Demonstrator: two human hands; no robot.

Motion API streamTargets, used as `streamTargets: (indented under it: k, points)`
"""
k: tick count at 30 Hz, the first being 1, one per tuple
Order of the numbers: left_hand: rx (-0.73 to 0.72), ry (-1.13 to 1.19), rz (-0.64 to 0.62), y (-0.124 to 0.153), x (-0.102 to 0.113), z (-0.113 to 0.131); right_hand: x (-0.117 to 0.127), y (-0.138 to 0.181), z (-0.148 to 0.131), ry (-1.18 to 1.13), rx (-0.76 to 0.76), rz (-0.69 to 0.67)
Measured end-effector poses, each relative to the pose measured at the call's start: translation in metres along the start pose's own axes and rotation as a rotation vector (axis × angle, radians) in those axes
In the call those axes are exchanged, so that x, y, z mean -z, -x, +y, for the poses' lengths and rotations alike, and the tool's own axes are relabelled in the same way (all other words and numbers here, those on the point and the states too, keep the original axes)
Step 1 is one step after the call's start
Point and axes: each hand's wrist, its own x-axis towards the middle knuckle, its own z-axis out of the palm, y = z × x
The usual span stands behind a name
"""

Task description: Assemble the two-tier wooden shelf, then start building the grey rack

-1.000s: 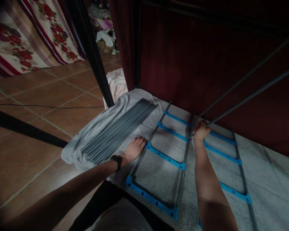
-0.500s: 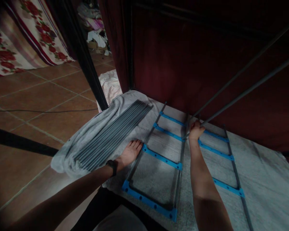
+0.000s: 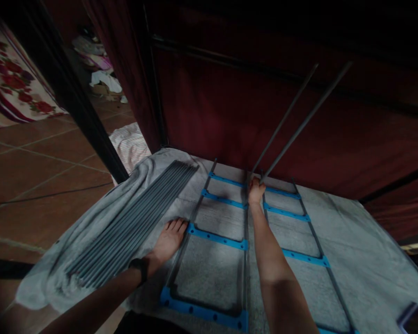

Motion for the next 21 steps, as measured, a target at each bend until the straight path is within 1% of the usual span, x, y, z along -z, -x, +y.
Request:
streamTargets:
  k: [4, 7, 9, 11, 13, 14, 16, 17, 19, 21]
  points:
    - [0.004, -0.002, 0.017, 0.0, 0.0, -0.001, 0.004, 0.005, 0.002, 0.035, -0.04, -0.049]
    - [0.007, 0.008, 0.037, 0.0, 0.0, -0.002, 0.014, 0.022, 0.005, 0.058, -0.071, -0.087]
    - [0.006, 0.013, 0.044, -0.001, 0.001, -0.002, 0.026, 0.042, 0.008, 0.057, -0.07, -0.079]
    - [0.005, 0.014, 0.048, -0.001, 0.002, -0.002, 0.039, 0.069, 0.011, 0.027, -0.096, -0.048]
    - [0.007, 0.014, 0.054, -0.001, 0.004, -0.002, 0.052, 0.103, 0.011, -0.058, -0.214, -0.023]
    - [0.007, 0.016, 0.058, -0.001, 0.005, -0.002, 0.056, 0.123, 0.006, -0.076, -0.245, -0.032]
    - [0.007, 0.025, 0.07, -0.002, 0.006, -0.002, 0.061, 0.164, -0.016, -0.106, -0.298, -0.101]
    - [0.007, 0.031, 0.073, -0.003, 0.007, -0.002, 0.062, 0.185, -0.035, -0.154, -0.33, -0.177]
    - [0.009, 0.044, 0.074, -0.004, 0.007, -0.002, 0.062, 0.224, -0.088, -0.437, -0.392, -0.424]
    - [0.013, 0.054, 0.059, -0.005, 0.006, -0.003, 0.063, 0.257, -0.15, -0.66, -0.413, -0.678]
